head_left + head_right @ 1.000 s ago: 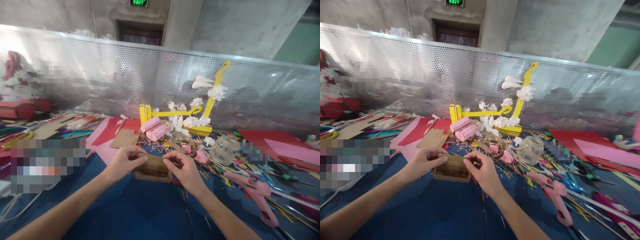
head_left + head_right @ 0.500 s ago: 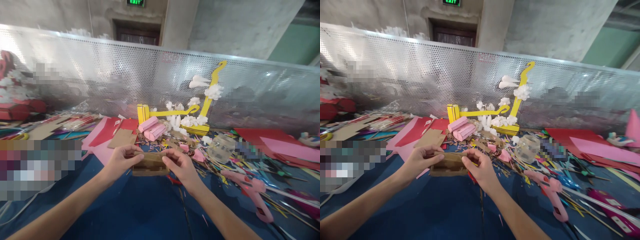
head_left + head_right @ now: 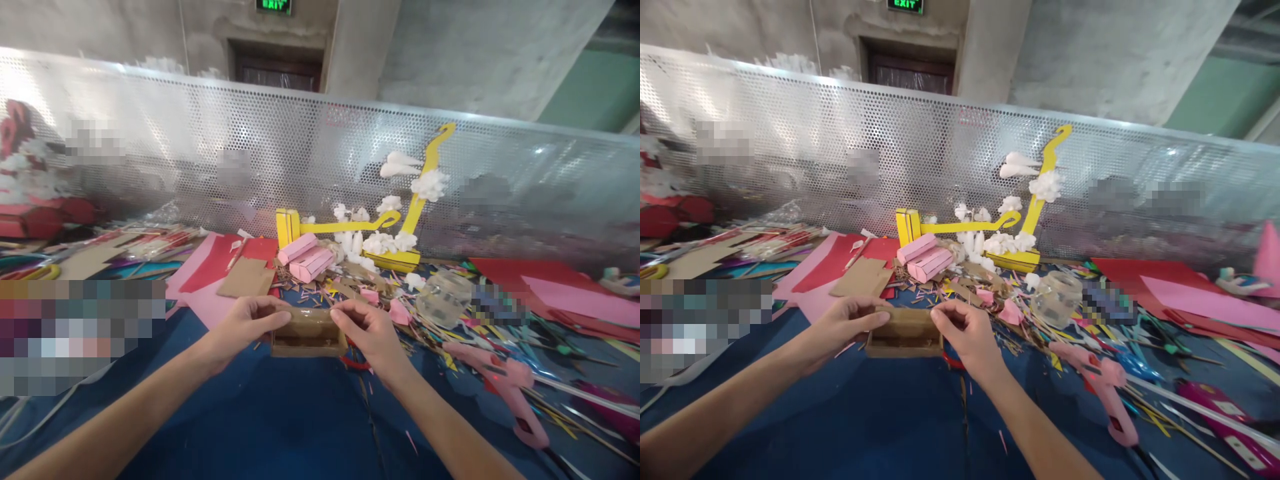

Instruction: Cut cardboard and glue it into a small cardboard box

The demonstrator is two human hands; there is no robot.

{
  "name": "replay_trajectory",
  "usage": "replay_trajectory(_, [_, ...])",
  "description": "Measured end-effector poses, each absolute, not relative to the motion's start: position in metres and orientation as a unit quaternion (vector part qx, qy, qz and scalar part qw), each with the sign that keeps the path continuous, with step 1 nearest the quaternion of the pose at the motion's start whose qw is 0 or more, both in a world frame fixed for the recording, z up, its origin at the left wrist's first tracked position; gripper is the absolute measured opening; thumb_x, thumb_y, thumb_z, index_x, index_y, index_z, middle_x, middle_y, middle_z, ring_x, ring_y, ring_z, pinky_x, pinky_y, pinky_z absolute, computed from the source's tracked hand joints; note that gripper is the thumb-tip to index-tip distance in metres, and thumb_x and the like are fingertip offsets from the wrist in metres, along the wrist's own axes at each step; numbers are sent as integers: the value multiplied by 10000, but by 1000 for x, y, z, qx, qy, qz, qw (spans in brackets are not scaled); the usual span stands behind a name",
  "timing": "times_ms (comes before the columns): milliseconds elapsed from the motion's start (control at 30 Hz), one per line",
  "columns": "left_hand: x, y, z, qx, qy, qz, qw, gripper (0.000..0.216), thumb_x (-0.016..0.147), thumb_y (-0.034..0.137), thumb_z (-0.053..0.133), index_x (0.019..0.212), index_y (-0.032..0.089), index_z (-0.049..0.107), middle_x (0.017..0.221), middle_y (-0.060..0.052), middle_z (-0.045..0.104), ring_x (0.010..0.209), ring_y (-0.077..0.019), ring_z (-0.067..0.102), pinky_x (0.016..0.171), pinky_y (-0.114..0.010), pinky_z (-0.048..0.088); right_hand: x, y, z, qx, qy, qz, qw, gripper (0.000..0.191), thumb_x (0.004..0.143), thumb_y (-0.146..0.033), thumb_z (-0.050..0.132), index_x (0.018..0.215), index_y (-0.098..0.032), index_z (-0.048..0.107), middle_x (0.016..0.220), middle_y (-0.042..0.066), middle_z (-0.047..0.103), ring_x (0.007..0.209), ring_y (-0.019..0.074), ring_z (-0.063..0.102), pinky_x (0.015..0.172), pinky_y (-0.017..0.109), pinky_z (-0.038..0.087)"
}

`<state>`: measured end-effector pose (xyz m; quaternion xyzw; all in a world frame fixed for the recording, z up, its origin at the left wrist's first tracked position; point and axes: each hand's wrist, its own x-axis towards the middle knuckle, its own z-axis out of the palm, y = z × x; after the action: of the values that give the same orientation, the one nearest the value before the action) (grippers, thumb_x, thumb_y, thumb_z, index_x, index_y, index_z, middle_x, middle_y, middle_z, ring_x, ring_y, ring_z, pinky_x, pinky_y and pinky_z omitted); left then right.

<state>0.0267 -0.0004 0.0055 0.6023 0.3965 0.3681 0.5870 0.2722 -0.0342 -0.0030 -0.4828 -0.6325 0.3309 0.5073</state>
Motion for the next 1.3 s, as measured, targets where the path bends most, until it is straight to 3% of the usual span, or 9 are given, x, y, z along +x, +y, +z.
replay_trajectory(267, [26, -3, 6, 591, 412, 356, 595, 409, 811, 536, 761, 1021, 186, 778, 822, -36, 672, 737, -153, 611, 564, -213, 514, 271, -34, -4, -496, -619, 339, 505, 379, 842, -561, 701, 833, -183, 726, 728, 18, 665, 652, 165, 588, 596, 267, 454])
replay_trajectory(433, [26, -1, 4, 586, 408, 362, 599, 410, 818, 525, 757, 1045, 184, 781, 854, -50, 677, 750, -155, 618, 538, -200, 492, 269, -34, -2, -470, -566, 419, 532, 433, 860, -639, 665, 877, -211, 728, 838, 44, 730, 779, 230, 691, 720, 336, 562])
replay_trajectory(600, [27, 0, 3, 627, 408, 370, 551, 391, 835, 528, 735, 1013, 184, 789, 791, -33, 703, 657, -138, 611, 531, -210, 479, 269, -35, -3, -464, -608, 393, 510, 356, 847, -553, 717, 995, -229, 715, 894, 43, 733, 828, 225, 692, 741, 336, 560])
replay_trajectory(700, [27, -2, 6, 658, 387, 370, 529, 385, 864, 536, 707, 1012, 190, 788, 846, -48, 750, 706, -166, 666, 598, -240, 513, 269, -36, -2, -466, -645, 373, 477, 277, 841, -458, 736, 976, -220, 692, 885, 34, 716, 818, 205, 683, 727, 310, 544])
replay_trajectory(800, [27, -4, 10, 663, 340, 364, 559, 407, 884, 526, 698, 1139, 212, 750, 1038, -81, 777, 936, -235, 726, 786, -302, 565, 269, -37, -1, -478, -654, 358, 466, 241, 866, -437, 705, 936, -209, 673, 849, 30, 706, 788, 198, 677, 701, 301, 533])
replay_trajectory(933, [28, -3, 7, 685, 274, 336, 585, 557, 768, 399, 852, 1254, 209, 654, 1289, -118, 704, 1175, -301, 665, 1004, -407, 528, 271, -33, -6, -489, -663, 323, 466, 273, 904, -459, 651, 954, -192, 678, 814, 34, 706, 747, 203, 672, 679, 307, 525])
replay_trajectory(1067, [32, 2, -4, 675, 311, 358, 565, 542, 757, 364, 855, 1219, 196, 626, 1297, -135, 679, 1181, -316, 657, 1016, -448, 522, 273, -29, -13, -496, -667, 270, 486, 256, 943, -426, 615, 1052, -203, 676, 930, 60, 743, 837, 233, 699, 757, 340, 543])
replay_trajectory(1233, [32, 7, -15, 670, 328, 398, 535, 723, 807, 351, 817, 1404, 261, 419, 1273, -111, 628, 1098, -251, 680, 988, -415, 527, 273, -29, -12, -489, -675, 203, 513, 215, 953, -413, 615, 940, -222, 713, 1108, 101, 700, 1053, 272, 662, 757, 335, 558])
replay_trajectory(1300, [32, 6, -16, 680, 318, 399, 527, 668, 837, 356, 786, 1378, 288, 400, 1269, -96, 610, 1038, -225, 688, 933, -394, 547, 273, -30, -10, -479, -686, 188, 514, 217, 956, -404, 619, 908, -227, 735, 1104, 99, 693, 1080, 273, 651, 806, 353, 556])
